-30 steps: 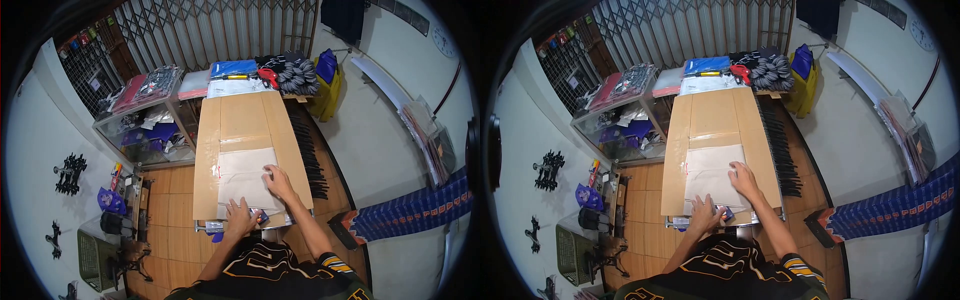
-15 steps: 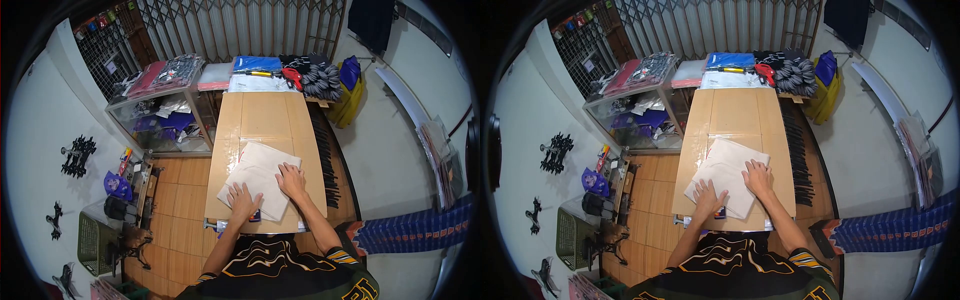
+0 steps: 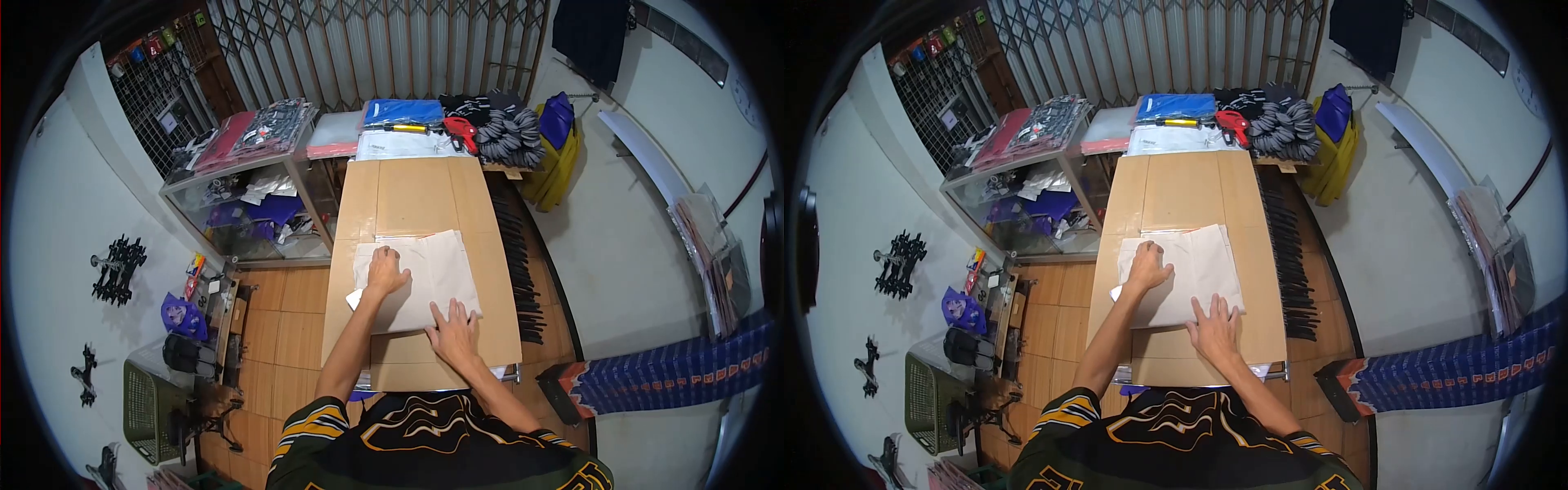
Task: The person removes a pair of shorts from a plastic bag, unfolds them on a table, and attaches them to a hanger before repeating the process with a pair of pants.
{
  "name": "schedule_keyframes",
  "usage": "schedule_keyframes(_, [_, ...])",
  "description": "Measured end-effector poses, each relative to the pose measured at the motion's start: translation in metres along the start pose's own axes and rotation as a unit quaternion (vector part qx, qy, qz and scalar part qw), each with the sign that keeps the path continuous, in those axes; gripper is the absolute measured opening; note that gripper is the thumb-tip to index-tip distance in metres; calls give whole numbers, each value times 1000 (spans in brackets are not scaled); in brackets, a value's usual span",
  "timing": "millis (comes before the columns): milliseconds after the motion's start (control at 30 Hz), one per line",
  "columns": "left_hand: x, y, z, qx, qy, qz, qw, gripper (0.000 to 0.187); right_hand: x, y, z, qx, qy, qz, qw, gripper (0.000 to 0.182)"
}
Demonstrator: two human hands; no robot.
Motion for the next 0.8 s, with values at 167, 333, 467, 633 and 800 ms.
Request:
schedule_keyframes(167, [-9,-27,-6,-11,46,8,999,49,-32,-1,8,0,33,20,999,61])
schedule_keyframes(333, [-3,-41,-7,124,130,156,971,57,-38,-9,13,-7,37,39,999,60])
schedule_keyframes(467, [16,-44,0,158,251,122,947,50,-33,-23,16,-2,33,55,998,60])
schedule_keyframes(633, [37,-27,14,62,389,57,918,36,-16,-41,19,-12,-10,59,998,63])
schedule_keyframes(800, [54,37,31,41,452,-50,890,41,17,-39,37,-46,-258,102,960,60])
Point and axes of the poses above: each hand's wrist, its own y-axis away from the middle knuckle, its own x-axis out of the back of the hand, z = x × y, the point moved 3 cm from there along -y, towards the middle knuckle, and after that the axes turned 6 degrees about -y, right-handed, at the moved point
